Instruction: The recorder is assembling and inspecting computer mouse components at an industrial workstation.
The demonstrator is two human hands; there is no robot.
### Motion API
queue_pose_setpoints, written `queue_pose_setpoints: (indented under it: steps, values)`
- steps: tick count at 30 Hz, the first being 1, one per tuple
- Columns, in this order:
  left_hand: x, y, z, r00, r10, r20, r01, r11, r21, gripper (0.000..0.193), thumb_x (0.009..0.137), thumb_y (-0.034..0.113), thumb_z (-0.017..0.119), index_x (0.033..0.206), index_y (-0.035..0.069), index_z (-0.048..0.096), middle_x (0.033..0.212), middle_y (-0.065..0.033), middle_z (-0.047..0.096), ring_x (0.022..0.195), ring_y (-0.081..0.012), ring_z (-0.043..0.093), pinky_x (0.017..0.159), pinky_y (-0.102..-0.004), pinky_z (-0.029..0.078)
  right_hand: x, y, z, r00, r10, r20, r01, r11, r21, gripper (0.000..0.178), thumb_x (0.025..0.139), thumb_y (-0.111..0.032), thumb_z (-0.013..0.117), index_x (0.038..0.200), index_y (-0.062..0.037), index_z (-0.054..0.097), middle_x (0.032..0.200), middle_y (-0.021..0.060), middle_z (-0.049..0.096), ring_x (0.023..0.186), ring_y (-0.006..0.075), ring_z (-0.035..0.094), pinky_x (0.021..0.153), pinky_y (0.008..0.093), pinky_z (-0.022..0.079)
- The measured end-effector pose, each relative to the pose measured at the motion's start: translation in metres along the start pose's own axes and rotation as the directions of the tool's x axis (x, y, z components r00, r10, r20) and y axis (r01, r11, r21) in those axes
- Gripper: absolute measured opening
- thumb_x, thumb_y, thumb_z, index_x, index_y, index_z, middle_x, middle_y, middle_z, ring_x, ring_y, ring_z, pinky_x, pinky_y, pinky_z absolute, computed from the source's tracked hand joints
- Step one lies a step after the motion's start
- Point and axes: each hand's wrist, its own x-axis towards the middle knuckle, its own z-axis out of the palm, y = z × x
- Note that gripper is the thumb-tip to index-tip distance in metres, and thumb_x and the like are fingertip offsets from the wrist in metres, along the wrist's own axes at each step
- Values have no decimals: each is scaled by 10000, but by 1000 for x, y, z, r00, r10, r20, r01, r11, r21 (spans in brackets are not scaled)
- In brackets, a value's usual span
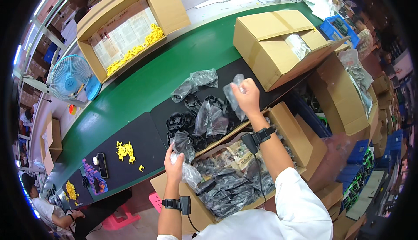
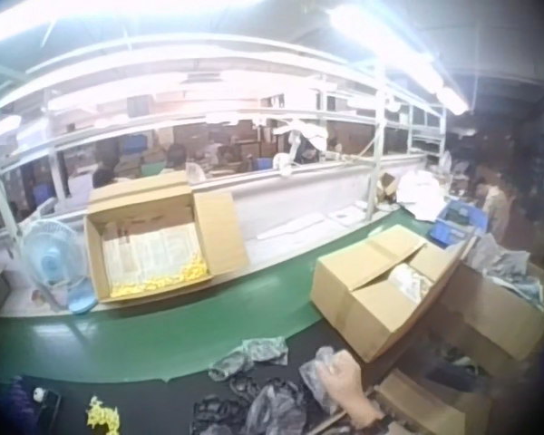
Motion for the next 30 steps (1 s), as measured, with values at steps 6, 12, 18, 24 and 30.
queue_pose_setpoints:
  steps: [6, 12, 18, 24, 30]
  values:
    - [-7, -3, -18, 1000, -7, -28, 7, 999, -32, 541, 812, 5, 634, 1327, -5, 469, 1066, -78, 606, 880, -108, 565, 772, -240, 464, -31, 32, 41, 696, -8, 718, 82, 994, -68, 427, 776, -104, 621, 1170, -20, 482, 1049, 256, 625, 1014, 407, 600, 856, 432, 484]
    - [-24, -6, -43, 982, 25, -186, -33, 999, -40, 535, 803, -19, 622, 1317, 1, 476, 1089, -76, 593, 904, -118, 570, 792, -247, 467, -30, 21, 56, 665, 71, 743, 207, 939, -275, 275, 841, -239, 592, 1076, -96, 584, 821, 207, 660, 809, 400, 637, 722, 472, 505]
    - [-48, -16, -68, 968, -40, -250, 11, 993, -120, 576, 796, -21, 612, 1342, -17, 428, 1236, -104, 528, 1105, -182, 519, 964, -314, 408, -11, 0, 63, 765, 120, 632, 53, 967, -248, 368, 846, -403, 600, 1087, -125, 621, 831, 202, 669, 819, 401, 644, 742, 462, 514]
    - [-39, -41, -76, 961, -63, -268, -2, 972, -235, 589, 791, 6, 587, 1351, -30, 409, 1325, -130, 477, 1191, -216, 479, 1037, -346, 349, 9, 5, 42, 739, 61, 671, 174, 945, -277, 297, 844, -357, 602, 820, -63, 632, 708, 185, 615, 663, 366, 617, 599, 444, 468]
    - [-28, -45, -69, 984, -85, -157, 31, 947, -320, 575, 792, 24, 595, 1338, -36, 423, 1257, -121, 516, 1136, -205, 506, 1007, -339, 377, 49, -105, -74, 816, 73, 574, 94, 962, -255, 314, 795, -213, 733, 657, -14, 533, 589, 55, 501, 574, 93, 452, 515, 284, 379]
